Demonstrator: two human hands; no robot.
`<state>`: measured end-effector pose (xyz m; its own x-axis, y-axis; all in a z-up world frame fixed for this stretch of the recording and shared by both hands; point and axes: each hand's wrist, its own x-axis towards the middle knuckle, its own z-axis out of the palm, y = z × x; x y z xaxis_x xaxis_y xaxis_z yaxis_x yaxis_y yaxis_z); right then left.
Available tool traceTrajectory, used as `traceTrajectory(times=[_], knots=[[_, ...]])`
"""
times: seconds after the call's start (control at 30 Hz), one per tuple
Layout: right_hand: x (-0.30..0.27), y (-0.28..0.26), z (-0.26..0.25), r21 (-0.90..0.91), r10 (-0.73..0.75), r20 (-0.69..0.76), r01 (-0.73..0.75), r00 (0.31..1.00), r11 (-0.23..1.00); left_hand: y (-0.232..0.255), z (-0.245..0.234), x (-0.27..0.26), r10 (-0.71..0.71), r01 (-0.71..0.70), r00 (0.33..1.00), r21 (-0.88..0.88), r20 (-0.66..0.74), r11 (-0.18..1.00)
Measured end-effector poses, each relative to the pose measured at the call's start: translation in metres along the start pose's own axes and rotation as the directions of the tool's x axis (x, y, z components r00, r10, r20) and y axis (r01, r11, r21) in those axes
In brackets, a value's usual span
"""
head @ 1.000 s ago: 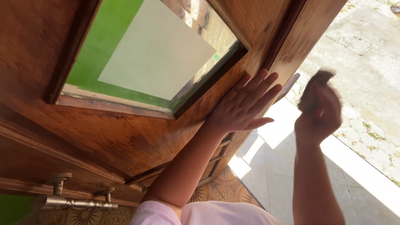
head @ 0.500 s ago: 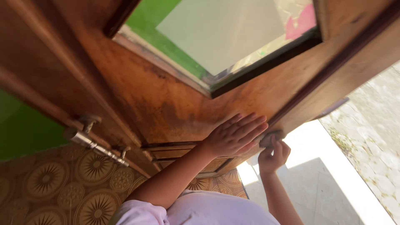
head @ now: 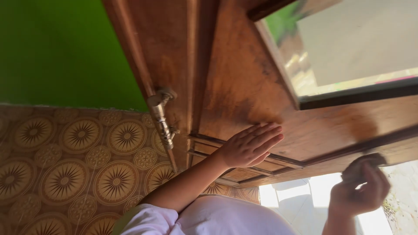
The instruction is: The person wipes the surface of a wooden door with a small cloth, moving from the upper glass panel down to the lower panels. They hold the door handle with one hand while scrubbing with the other, then briefly open the door before continuing to wipe the frame and panels.
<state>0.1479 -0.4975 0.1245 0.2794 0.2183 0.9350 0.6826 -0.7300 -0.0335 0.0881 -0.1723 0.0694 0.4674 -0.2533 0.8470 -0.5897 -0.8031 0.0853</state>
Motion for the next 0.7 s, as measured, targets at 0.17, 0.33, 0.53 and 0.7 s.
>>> traceTrajectory(times=[0.17, 0.33, 0.53, 0.7], knots=[[0.0, -0.035, 0.062, -0.103, -0.065, -0.085, 0.056, 0.994, 0.993, -0.009, -0.039, -0.027, -0.002, 0.008, 0.994, -0.051, 0.111, 0.999], [-0.063, -0.124, 0.101, -0.073, 0.104, 0.03, -0.102, 0.994, 0.992, -0.035, -0.115, -0.057, 0.094, -0.092, 0.993, -0.034, 0.068, 0.995], [-0.07, -0.216, 0.127, 0.208, 0.207, 0.168, -0.239, 0.964, 0.948, -0.102, -0.192, -0.098, 0.082, -0.045, 0.961, 0.146, -0.263, 0.988], [0.03, -0.295, 0.141, 0.016, -0.083, 0.007, 0.083, 0.997, 0.996, -0.161, -0.216, -0.111, -0.539, 0.423, 0.766, -0.356, -0.35, 0.833]])
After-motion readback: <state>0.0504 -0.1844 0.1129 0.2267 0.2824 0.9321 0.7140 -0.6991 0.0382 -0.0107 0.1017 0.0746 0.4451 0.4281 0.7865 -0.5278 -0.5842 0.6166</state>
